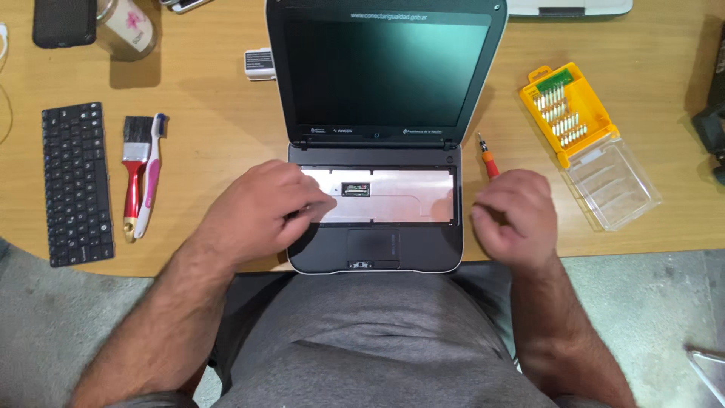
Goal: The person uses a screwdriver to remove screws from the back of a white laptop, then flips it over and removes the keyboard. They proceed to unscrew and remove the hard drive from the internal chassis.
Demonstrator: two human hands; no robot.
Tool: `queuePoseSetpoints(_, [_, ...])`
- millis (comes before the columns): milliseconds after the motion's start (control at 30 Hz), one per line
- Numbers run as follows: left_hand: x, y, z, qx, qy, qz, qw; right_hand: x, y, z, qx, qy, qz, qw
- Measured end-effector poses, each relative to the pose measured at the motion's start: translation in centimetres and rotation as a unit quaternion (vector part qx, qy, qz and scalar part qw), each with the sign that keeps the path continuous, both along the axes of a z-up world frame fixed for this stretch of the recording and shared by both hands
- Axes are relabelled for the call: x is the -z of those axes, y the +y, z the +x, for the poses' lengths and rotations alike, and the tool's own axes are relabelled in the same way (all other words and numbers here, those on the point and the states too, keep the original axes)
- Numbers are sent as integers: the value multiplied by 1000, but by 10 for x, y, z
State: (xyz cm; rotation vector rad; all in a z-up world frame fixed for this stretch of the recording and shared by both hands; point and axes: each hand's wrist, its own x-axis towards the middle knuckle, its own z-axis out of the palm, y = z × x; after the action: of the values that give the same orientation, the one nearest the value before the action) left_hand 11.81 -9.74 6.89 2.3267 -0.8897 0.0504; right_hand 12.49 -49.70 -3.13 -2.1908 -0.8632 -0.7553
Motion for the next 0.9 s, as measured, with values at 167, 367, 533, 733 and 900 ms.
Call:
queuePoseSetpoints(167, [29,-6,19,5,-121,65,991,-23,24,-7,-63,-12,-18,998])
queuePoseSetpoints(367, [34,-5,25,29,-150,56,987,-47,64,-10,-123,65,-48,989])
queuePoseSetpoints(533, [36,-7,34,68,-176,57,980,-52,82,1,-129,131,-183,966])
queuePoseSetpoints(733, [49,-8,49,107,-187,55,975,-47,92,4,-76,113,-221,966])
queuePoseSetpoints(900, [60,-7,50,105,-202,58,972,-27,78,5,-58,96,-154,982])
